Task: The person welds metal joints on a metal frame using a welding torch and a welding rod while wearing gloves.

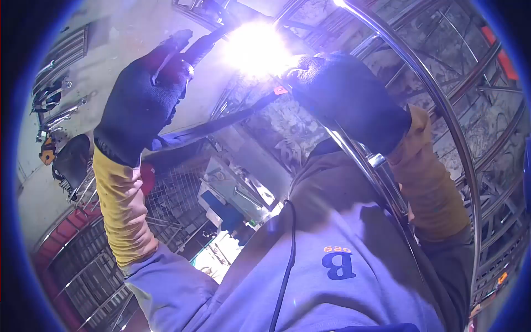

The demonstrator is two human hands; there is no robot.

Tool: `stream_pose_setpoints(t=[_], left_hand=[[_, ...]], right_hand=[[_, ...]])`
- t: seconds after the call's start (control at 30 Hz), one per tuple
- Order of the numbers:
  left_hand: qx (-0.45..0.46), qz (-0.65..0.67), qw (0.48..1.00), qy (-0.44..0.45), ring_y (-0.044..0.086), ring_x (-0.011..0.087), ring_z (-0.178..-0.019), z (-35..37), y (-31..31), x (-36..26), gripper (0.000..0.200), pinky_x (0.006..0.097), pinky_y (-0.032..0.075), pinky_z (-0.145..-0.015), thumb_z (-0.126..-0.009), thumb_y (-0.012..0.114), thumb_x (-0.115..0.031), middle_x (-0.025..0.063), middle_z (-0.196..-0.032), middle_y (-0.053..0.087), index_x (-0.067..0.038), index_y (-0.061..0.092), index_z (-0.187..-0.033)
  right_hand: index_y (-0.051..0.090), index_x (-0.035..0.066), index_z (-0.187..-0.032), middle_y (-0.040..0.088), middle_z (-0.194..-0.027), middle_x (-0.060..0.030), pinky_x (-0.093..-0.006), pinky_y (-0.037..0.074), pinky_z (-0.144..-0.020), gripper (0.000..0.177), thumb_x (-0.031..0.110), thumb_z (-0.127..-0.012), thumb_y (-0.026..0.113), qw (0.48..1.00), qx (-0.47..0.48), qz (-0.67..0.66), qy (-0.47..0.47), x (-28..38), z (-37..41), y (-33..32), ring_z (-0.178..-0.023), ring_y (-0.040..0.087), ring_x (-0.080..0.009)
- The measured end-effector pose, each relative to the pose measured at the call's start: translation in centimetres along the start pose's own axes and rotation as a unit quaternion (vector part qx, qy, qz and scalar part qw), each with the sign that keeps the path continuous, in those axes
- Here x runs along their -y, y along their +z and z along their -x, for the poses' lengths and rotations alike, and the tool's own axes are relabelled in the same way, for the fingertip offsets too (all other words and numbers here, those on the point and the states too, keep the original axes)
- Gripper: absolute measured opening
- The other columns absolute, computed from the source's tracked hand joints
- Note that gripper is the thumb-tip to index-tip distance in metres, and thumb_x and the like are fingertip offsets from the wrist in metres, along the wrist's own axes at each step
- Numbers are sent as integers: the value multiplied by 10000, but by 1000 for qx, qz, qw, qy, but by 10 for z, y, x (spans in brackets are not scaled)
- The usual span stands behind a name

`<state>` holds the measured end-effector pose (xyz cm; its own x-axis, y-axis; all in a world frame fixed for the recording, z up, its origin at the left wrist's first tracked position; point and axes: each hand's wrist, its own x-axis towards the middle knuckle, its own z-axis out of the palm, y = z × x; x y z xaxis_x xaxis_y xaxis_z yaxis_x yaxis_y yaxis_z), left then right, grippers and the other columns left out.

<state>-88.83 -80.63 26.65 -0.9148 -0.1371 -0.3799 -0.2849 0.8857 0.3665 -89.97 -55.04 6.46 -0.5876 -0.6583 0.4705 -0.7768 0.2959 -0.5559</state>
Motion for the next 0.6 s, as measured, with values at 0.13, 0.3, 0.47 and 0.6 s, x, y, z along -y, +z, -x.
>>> stream_pose_setpoints(t=[0.13, 0.3, 0.47, 0.6], left_hand=[[16, 95, 992, -79, 556, 50, -658, -4, -4, 7, 522, 233, 475, -566, -1081, 647, -191, -22, -878, 640, -113, 566, -1591], [13, 61, 996, -63, 545, 52, -650, 0, -4, 7, 527, 233, 470, -562, -1069, 643, -183, -27, -857, 621, -100, 571, -1584], [7, 4, 999, -52, 559, 57, -660, 4, -2, 0, 524, 242, 478, -564, -1055, 643, -182, -20, -840, 612, -87, 586, -1567], [5, -19, 998, -55, 529, 53, -593, 5, 0, -2, 522, 235, 442, -511, -1071, 595, -179, -16, -825, 604, -128, 572, -1590]], right_hand=[[700, 35, -1306, 721, -1205, -120, -444, 550, -895, 342, 112, -973, 733, 1000, -6, -9, -3, -2, 1, 5, -1021, 699, -325], [702, 50, -1299, 719, -1213, -114, -449, 547, -916, 335, 137, -978, 738, 1000, 6, -14, 8, 1, -1, 4, -1017, 698, -314], [703, 64, -1313, 720, -1224, -116, -442, 552, -923, 343, 145, -981, 737, 1000, -14, -16, 1, 0, 2, 6, -1035, 703, -312], [696, 64, -1331, 720, -1234, -125, -436, 559, -948, 350, 141, -991, 724, 999, -37, -3, -16, -2, 4, 11, -1056, 705, -322]])
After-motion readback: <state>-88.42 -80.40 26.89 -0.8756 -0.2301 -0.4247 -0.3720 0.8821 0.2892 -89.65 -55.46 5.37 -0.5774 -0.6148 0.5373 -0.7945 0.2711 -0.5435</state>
